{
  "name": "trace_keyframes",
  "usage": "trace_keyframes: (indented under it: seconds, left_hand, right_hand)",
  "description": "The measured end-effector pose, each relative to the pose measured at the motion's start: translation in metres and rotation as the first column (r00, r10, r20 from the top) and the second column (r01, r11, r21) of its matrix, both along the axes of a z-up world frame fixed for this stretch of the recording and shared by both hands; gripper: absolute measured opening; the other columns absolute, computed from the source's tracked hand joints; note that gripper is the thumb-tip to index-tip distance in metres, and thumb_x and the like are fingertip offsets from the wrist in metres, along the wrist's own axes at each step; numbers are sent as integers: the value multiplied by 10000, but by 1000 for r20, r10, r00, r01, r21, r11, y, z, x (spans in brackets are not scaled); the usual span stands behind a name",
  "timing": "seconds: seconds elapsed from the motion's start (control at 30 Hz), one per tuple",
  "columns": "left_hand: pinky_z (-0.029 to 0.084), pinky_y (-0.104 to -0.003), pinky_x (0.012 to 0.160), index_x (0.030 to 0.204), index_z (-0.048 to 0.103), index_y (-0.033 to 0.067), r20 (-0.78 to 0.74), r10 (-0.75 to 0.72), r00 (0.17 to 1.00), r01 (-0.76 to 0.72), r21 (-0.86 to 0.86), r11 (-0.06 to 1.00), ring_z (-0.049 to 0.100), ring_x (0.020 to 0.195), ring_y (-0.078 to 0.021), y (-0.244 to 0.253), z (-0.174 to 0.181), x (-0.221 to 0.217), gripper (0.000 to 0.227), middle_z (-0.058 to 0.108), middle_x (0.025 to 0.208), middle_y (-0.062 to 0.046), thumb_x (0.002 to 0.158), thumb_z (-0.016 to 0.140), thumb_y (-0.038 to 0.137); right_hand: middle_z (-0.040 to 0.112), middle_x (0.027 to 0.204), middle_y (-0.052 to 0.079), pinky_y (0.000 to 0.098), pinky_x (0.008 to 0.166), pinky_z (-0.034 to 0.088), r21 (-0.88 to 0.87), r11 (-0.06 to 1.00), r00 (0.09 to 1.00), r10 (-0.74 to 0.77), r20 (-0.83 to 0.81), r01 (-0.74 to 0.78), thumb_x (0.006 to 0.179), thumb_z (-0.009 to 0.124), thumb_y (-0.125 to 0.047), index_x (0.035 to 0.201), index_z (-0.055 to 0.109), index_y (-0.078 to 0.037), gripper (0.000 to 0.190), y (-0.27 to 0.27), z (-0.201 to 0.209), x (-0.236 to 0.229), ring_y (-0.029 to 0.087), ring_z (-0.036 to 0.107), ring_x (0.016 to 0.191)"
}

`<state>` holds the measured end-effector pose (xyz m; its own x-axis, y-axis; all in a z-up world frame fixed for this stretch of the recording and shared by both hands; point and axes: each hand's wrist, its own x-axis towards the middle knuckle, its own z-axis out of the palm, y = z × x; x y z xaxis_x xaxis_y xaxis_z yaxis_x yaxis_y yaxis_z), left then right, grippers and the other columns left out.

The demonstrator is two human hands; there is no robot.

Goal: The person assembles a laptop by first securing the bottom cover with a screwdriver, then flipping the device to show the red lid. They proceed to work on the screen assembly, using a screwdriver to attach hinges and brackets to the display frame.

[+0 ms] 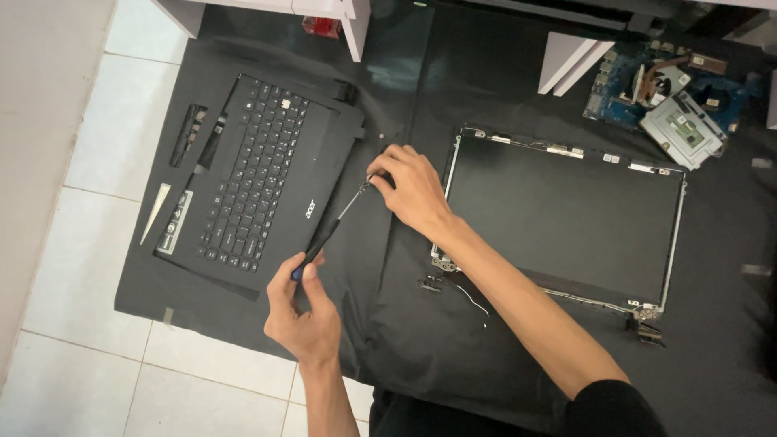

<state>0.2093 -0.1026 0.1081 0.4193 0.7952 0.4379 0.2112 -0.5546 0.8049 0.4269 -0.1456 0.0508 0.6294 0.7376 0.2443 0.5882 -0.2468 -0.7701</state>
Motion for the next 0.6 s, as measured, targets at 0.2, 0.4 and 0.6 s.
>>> trace_keyframes:
  seconds: [0.2, 0.4, 0.6]
  left_hand:
    - [600, -265, 833, 1212, 592, -67, 18, 46, 999, -44, -95, 994, 774, 970, -218, 3, 5, -4, 170, 768, 1053, -210, 1060, 611, 7]
    - [587, -247, 843, 1217, 593, -60, 70, 18, 997, -8, -150, 989, 767, 954, -212, -2, 8, -10, 173, 768, 1012, -202, 1078, 619, 40]
    - [570, -229, 769, 1176, 600, -48, 76, -15, 997, 32, -221, 975, 776, 906, -186, -13, 17, -12, 169, 774, 970, -181, 1062, 632, 72]
  right_hand:
    - [690, 921, 54, 397, 865, 504, 41, 998, 999, 50, 15, -50, 876, 769, -105, 998, 751, -50, 135, -11, 9, 0, 254, 640, 935]
    - [725, 964, 53, 354, 831, 522, 96, 995, 995, 48, -85, -40, 907, 761, -117, 1036, 771, -56, 143, -48, 32, 0, 242, 662, 932]
    - [750, 906, 26, 290, 590, 454, 3, 993, 937, -112, -330, 120, 927, 754, -142, 1037, 820, -85, 141, -102, 37, -7, 138, 576, 649]
